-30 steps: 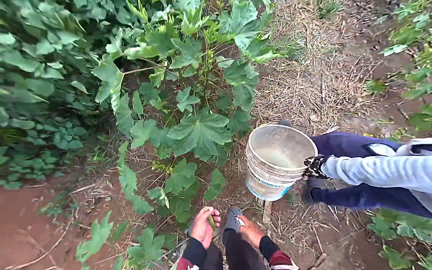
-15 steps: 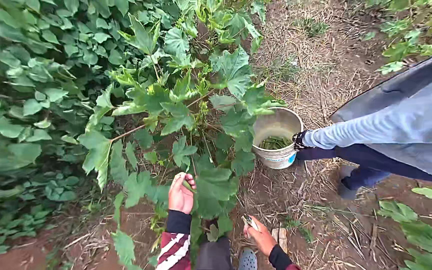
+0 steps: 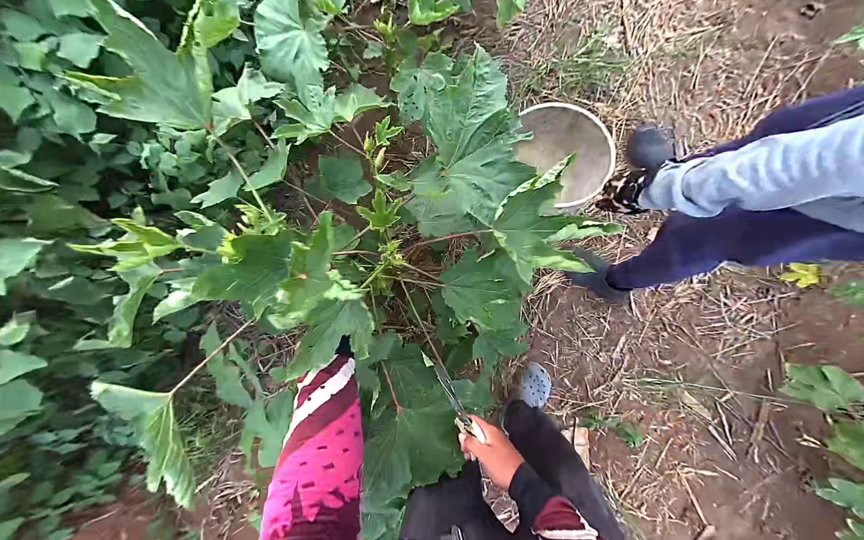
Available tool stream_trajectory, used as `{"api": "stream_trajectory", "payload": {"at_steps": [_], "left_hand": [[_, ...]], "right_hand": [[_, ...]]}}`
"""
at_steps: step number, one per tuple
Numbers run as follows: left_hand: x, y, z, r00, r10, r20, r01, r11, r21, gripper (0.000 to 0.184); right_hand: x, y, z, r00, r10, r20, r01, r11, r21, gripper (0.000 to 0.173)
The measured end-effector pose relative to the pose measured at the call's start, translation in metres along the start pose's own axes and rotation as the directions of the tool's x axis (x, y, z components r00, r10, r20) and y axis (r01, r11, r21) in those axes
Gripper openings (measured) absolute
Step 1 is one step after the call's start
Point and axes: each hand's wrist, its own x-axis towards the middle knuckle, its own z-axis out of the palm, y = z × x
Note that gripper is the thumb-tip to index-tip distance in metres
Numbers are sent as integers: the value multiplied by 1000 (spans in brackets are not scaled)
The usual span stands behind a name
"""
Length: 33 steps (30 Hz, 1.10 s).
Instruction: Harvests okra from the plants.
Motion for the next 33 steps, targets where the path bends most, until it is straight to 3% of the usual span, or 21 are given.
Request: {"api": "stream_trajectory", "payload": {"at_steps": [2,4,6,8,9,10,12,15,17,19,21,23,26,28,31,33], "left_hand": [[33,-11,-24,968,-102,229,115,992,-45,35],[39,-15,-29,947,-142,289,155,988,-24,42],[76,-37,-45,902,-162,400,225,968,-114,61],[122,-68,-70,809,-97,580,277,933,-230,68],[134,-79,-73,801,-43,597,272,914,-299,65],[145,-86,-75,808,-24,589,251,918,-307,67],[137,-67,-63,866,-162,473,273,946,-174,74],[76,-31,-29,921,-236,310,261,964,-43,53],[68,-29,-34,904,-282,322,287,957,35,48],[95,-48,-67,816,-326,477,334,940,72,51],[79,-42,-68,879,-379,291,309,915,257,48],[60,-28,-55,949,-309,68,238,839,490,37],[91,-44,-84,992,-47,113,-31,796,604,24],[96,-45,-97,996,47,78,-88,713,695,26],[90,-51,-107,955,263,137,-289,723,627,30],[95,-59,-114,934,301,191,-356,756,549,31]], "right_hand": [[3,-4,-16,999,39,19,-38,999,-28,52],[5,-6,-31,998,54,24,-53,998,-36,52],[4,-9,-46,998,63,31,-62,997,-48,52],[4,-8,-60,997,67,24,-65,996,-64,52],[5,-6,-66,997,69,25,-67,995,-74,52],[6,-4,-71,997,74,34,-71,994,-83,53],[6,-1,-79,996,84,44,-79,991,-106,53],[8,-4,-84,994,95,51,-89,989,-117,51],[10,-7,-83,994,95,58,-87,988,-129,49],[12,-12,-81,993,90,74,-78,984,-159,49],[14,-19,-78,992,84,97,-65,981,-183,50],[16,-27,-75,989,80,123,-53,976,-212,50],[20,-46,-70,985,89,148,-42,954,-297,52],[22,-59,-66,987,75,140,-20,933,-359,53],[23,-93,-59,991,8,132,50,900,-432,53],[23,-124,-50,991,-48,124,101,882,-461,53]]}}
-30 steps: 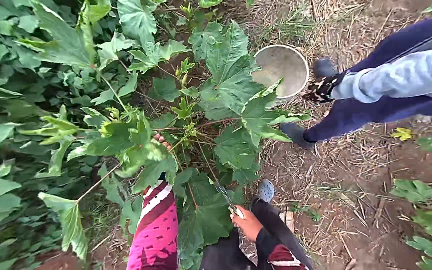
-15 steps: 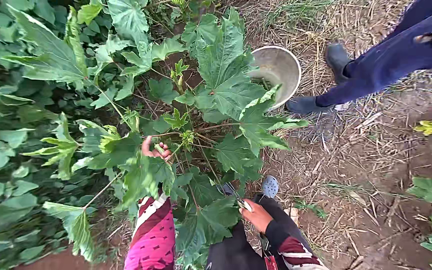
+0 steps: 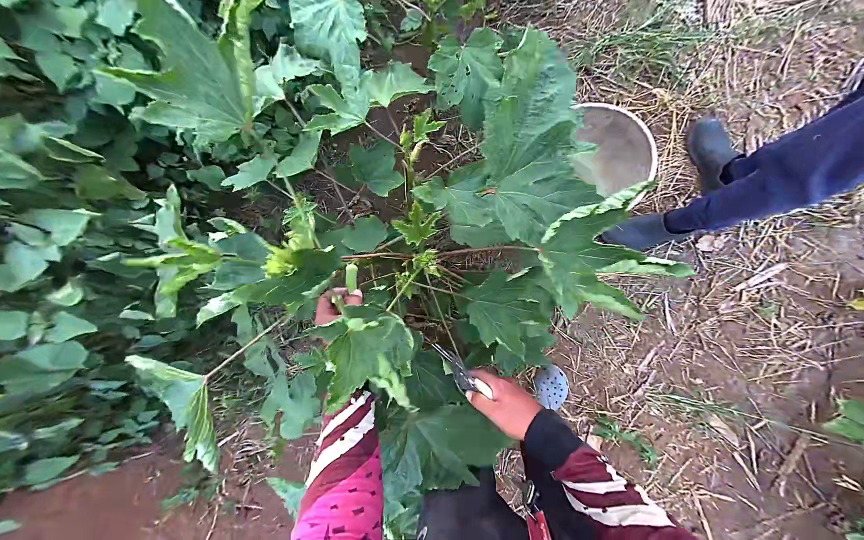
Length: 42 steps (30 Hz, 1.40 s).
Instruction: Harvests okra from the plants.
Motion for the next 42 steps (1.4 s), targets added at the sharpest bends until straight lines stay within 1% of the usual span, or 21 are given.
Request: {"api": "stream_trajectory", "payload": {"at_steps": [2,3,4,8,10,14,16,17,19,21,22,23,25,27,29,31,34,35,36,38,42], "left_hand": [[8,-30,1,998,45,43,-37,985,-171,26],[10,-42,3,998,57,40,-51,988,-149,29],[7,-39,2,998,50,48,-48,999,-24,35],[-22,36,-18,961,-186,204,97,919,383,52],[-23,43,-23,950,-218,223,113,908,404,54],[-16,37,-18,957,-124,263,4,910,415,53],[-9,47,-23,941,-133,311,-16,901,433,53],[-6,53,-27,930,-154,333,-10,897,443,53],[-3,58,-33,911,-200,361,13,888,459,53],[-4,53,-36,892,-249,378,67,898,434,57],[-6,49,-36,880,-276,386,102,904,414,60],[-8,44,-35,869,-303,391,138,907,397,65],[-9,35,-33,845,-361,394,218,906,362,72],[-9,26,-33,810,-425,404,321,898,300,74],[-6,14,-32,780,-461,423,436,885,160,76],[-2,3,-30,750,-478,456,556,830,-45,75],[-3,-8,-24,674,-529,516,730,582,-357,53],[-2,-10,-22,649,-523,553,758,513,-403,55],[0,-13,-19,657,-500,563,751,494,-438,64],[5,-16,-9,734,-461,499,677,557,-481,63],[18,-11,-1,846,-354,399,516,733,-443,40]], "right_hand": [[5,-36,-7,1000,-20,-20,19,999,-51,52],[8,-53,-11,999,-20,-29,18,996,-84,52],[11,-69,-15,999,-22,-35,17,993,-118,51],[3,-123,-28,990,-92,-111,59,961,-269,52],[-10,-144,-31,980,-124,-153,59,926,-373,51],[-44,-187,-46,954,-253,-160,95,761,-642,47],[-76,-217,-75,969,-208,-131,46,678,-733,48],[-95,-229,-93,957,-256,-135,74,666,-742,47],[-128,-250,-127,901,-430,-55,282,679,-678,47],[-141,-270,-147,828,-560,23,509,734,-450,45],[-138,-281,-150,812,-583,26,552,753,-358,44],[-130,-291,-151,819,-573,1,536,766,-355,45],[-101,-306,-147,882,-460,-107,312,737,-600,45],[-59,-315,-137,951,-220,-216,-51,581,-812,36],[-17,-319,-123,969,-13,-245,-220,393,-893,34],[18,-322,-115,978,101,-184,-204,253,-946,39],[51,-331,-98,964,169,-203,-232,177,-957,46],[55,-335,-90,960,167,-226,-250,144,-958,46],[60,-338,-84,957,163,-238,-259,121,-958,46],[68,-341,-76,957,147,-250,-268,115,-957,43],[83,-341,-65,947,97,-305,-310,50,-949,38]]}}
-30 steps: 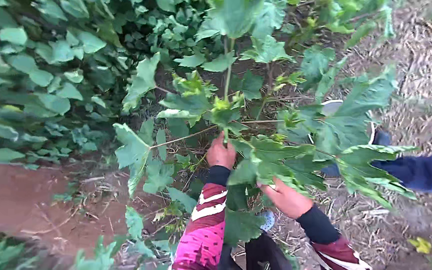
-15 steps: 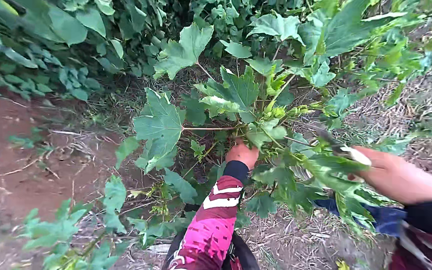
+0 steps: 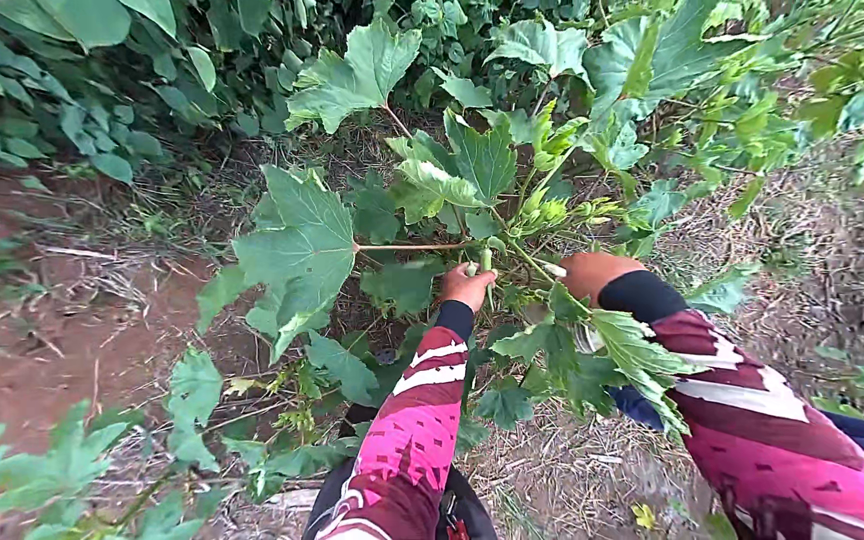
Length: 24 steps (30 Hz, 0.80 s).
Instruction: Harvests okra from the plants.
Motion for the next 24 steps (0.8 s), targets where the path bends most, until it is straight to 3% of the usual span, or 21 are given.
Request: {"api": "stream_trajectory", "payload": {"at_steps": [5,19,24], "left_hand": [[5,-14,-8,999,51,5,-51,986,156,42],[8,-18,-27,997,53,55,-62,980,190,37],[10,-19,-22,997,62,54,-71,981,180,38]], "right_hand": [[2,-17,-9,1000,-8,9,9,999,-54,46],[44,-40,13,987,-94,-131,78,989,-123,42],[37,-49,3,994,-58,-96,43,987,-154,46]]}}
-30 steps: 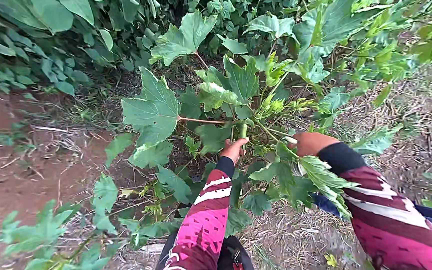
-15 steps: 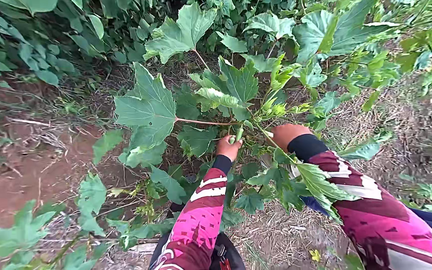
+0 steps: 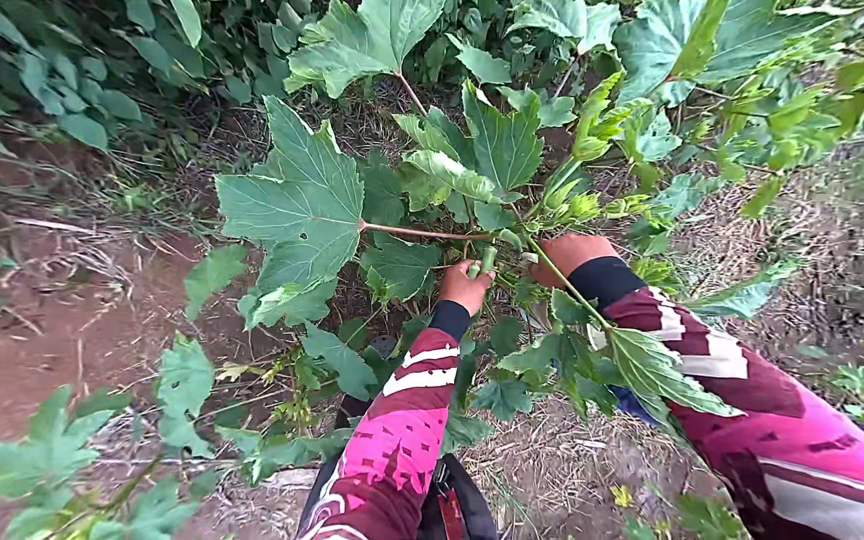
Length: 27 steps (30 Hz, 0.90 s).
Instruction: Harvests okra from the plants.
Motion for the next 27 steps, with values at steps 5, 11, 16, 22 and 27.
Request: {"api": "stream_trajectory", "payload": {"at_steps": [5,11,16,22,27], "left_hand": [[7,-8,-1,999,48,13,-48,999,23,41],[-35,-19,-10,983,142,120,-129,986,-109,39],[-96,-42,-16,972,215,95,-163,909,-383,31],[-141,-73,6,933,204,296,-40,877,-478,30],[-158,-86,66,940,91,328,42,925,-378,28]], "right_hand": [[-8,21,5,992,-56,-110,60,997,38,38],[-54,78,17,996,46,-75,-24,961,277,55],[-147,146,96,830,203,-519,311,605,733,48],[-219,153,260,810,419,-411,502,-132,855,52],[-239,140,393,932,344,-117,229,-304,925,48]]}}
